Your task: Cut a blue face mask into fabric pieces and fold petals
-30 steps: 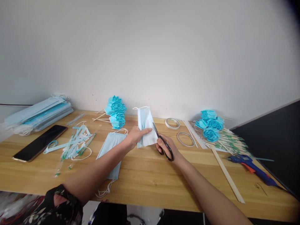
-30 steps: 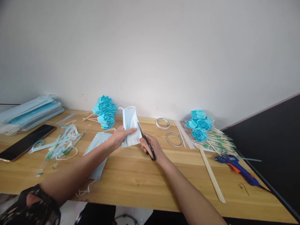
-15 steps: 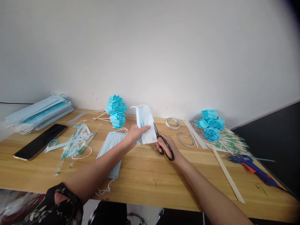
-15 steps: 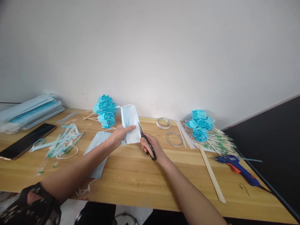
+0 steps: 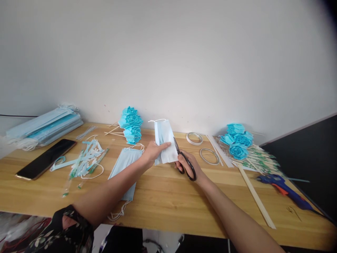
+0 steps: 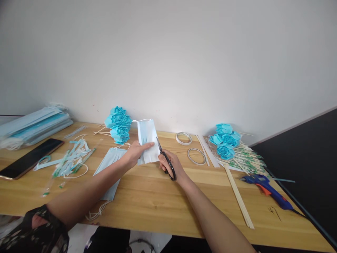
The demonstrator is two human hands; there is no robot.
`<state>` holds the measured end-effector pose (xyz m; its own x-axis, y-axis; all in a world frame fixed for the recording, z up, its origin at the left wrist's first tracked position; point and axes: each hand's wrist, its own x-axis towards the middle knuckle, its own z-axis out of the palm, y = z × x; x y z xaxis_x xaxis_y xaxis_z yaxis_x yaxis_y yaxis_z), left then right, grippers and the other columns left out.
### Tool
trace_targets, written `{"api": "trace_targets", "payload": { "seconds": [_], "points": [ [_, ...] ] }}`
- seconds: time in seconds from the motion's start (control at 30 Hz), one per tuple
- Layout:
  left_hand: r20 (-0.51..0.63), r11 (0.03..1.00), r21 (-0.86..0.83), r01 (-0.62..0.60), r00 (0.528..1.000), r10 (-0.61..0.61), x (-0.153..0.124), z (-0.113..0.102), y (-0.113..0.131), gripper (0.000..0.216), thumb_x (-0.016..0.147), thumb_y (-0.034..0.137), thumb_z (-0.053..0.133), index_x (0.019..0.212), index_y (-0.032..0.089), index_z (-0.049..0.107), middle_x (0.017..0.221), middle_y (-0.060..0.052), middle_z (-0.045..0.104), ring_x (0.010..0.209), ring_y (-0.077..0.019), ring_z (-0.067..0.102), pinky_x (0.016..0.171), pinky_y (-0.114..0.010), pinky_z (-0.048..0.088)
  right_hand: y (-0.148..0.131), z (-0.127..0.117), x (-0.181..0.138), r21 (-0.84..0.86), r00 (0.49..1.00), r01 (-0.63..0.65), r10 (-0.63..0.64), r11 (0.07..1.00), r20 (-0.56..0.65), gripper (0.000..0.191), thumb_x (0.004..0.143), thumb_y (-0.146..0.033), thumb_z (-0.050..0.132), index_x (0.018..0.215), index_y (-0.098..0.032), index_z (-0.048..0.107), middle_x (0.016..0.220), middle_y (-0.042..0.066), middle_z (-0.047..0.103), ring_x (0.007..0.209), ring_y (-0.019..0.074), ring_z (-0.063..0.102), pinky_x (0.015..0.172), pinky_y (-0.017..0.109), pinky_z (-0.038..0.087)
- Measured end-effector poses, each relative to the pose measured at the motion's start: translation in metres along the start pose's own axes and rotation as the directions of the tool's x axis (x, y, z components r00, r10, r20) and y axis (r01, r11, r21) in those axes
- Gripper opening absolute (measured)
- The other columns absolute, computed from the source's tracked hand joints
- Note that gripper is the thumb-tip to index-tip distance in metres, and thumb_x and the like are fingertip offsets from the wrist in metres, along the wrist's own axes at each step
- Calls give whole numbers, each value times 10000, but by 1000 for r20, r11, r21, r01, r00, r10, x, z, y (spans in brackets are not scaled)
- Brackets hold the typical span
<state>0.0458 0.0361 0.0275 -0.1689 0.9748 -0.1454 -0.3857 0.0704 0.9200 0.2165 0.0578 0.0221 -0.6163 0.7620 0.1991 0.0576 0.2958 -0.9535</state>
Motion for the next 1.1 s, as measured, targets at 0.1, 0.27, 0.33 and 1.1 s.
{"api": "trace_targets", "payload": {
  "seconds": [0.1,0.27,0.33,1.1],
  "points": [
    [-15,1000,5,0,1000,0,0,1,0,439,556,362,846,863,86,699,815,-91,727,675,-188,657,645,-294,536,2,0,0,0,1000,-1,1,1000,-1,468,849,-633,483,651,-210,460,478,-51,436,414,95,402,513,264,428],
    [-21,1000,-4,-2,1000,2,-1,2,0,402,559,343,844,840,96,698,803,-77,724,663,-176,649,641,-286,530,2,0,0,21,1000,-11,11,1000,-5,445,844,-613,504,666,-205,483,481,-54,442,403,89,387,493,254,404],
    [-23,1000,-4,0,1000,-1,-1,2,-1,397,560,345,843,834,98,697,796,-75,723,659,-176,648,637,-287,527,1,1,0,22,1000,-13,13,1000,-8,441,846,-610,505,679,-203,486,480,-56,442,403,86,386,495,253,406],
    [-21,1000,-28,8,1000,-9,0,2,-2,453,557,366,848,885,92,699,829,-88,725,684,-189,652,670,-314,532,7,-2,0,-20,996,-72,71,997,-46,441,848,-592,519,656,-203,441,490,-59,436,384,75,404,424,227,359]
  ]
}}
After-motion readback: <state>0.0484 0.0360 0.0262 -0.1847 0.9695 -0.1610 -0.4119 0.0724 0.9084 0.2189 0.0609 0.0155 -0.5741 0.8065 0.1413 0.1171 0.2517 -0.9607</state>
